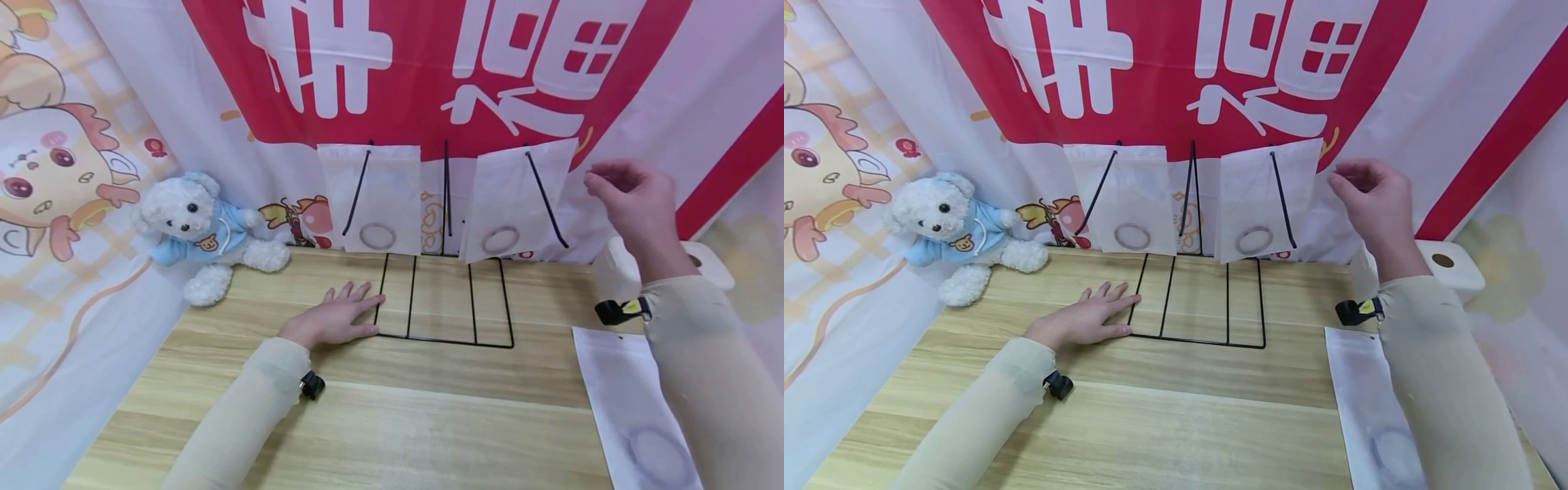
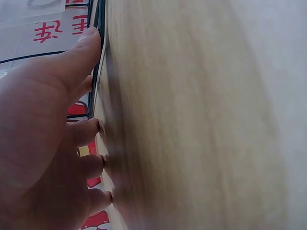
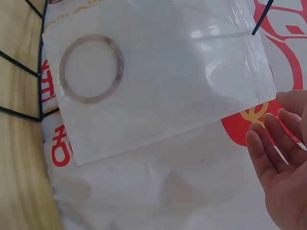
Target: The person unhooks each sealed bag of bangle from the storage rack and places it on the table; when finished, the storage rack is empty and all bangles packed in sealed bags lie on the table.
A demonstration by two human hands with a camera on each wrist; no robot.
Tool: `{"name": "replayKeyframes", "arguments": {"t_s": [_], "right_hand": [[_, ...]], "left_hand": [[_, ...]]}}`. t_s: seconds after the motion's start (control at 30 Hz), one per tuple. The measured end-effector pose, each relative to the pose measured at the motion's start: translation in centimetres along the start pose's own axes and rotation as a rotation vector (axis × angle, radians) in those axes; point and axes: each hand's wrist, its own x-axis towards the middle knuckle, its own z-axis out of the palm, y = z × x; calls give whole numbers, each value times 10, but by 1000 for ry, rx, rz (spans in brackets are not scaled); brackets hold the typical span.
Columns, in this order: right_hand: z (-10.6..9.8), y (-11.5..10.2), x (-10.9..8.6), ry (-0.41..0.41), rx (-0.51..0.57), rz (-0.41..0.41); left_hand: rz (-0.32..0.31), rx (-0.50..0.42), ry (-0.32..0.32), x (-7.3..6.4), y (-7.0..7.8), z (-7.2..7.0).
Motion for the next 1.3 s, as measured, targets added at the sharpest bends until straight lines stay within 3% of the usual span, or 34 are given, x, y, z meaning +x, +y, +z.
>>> {"name": "replayKeyframes", "arguments": {"t_s": [0.27, 0.6, 1.3], "right_hand": [[9, -7, 13, -11, -66, 47], [18, -8, 23, -33, 25, 51], [27, -12, 17, -18, 122, 58]], "left_hand": [[5, -3, 10, 1, 1, -1], [10, 1, 4, 3, 0, 1], [3, -2, 4, 0, 0, 0]]}}
